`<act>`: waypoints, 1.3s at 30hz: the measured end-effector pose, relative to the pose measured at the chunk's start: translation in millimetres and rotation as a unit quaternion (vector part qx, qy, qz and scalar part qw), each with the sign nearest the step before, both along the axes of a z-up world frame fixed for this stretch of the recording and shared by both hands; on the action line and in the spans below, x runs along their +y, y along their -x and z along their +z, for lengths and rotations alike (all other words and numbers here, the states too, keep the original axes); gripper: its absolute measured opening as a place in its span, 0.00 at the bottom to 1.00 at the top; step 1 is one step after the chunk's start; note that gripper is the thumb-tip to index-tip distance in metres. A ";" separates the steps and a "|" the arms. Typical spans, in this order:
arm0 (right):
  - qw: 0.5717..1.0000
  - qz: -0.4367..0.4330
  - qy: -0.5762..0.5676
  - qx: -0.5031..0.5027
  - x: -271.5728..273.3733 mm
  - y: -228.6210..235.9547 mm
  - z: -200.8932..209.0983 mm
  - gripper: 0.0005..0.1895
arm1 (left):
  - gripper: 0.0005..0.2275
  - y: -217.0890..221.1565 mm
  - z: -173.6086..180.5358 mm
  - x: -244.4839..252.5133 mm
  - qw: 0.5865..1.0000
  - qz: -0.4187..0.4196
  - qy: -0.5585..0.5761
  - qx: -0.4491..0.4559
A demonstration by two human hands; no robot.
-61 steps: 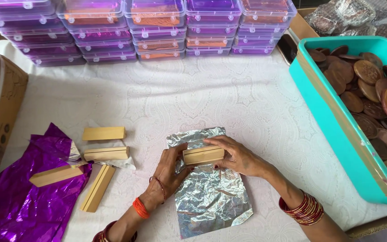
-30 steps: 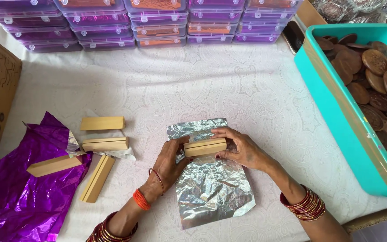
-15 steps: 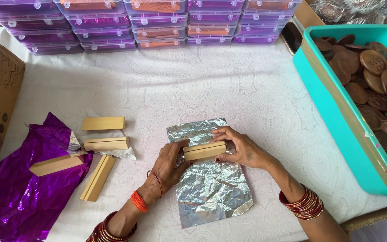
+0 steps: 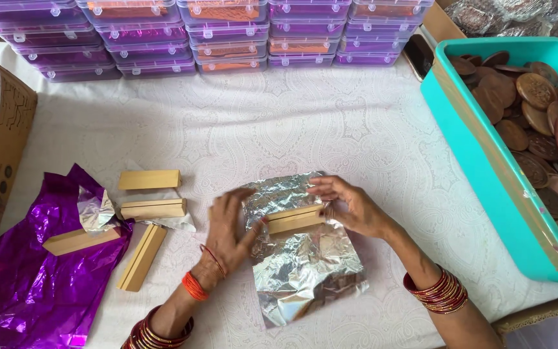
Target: Wrap small wooden blocks in colored foil and place them into purple plastic containers for packaging.
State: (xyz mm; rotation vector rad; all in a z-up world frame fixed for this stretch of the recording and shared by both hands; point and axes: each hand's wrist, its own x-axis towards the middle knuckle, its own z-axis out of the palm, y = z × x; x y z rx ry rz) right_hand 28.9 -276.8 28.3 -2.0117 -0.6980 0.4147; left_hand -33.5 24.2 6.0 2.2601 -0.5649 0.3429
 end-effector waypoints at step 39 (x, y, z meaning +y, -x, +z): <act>0.938 -0.045 0.078 -0.336 39.6 -4.0 32.8 0.33 | 0.08 -41.2 -26.6 1.6 0.904 0.034 0.311 0.291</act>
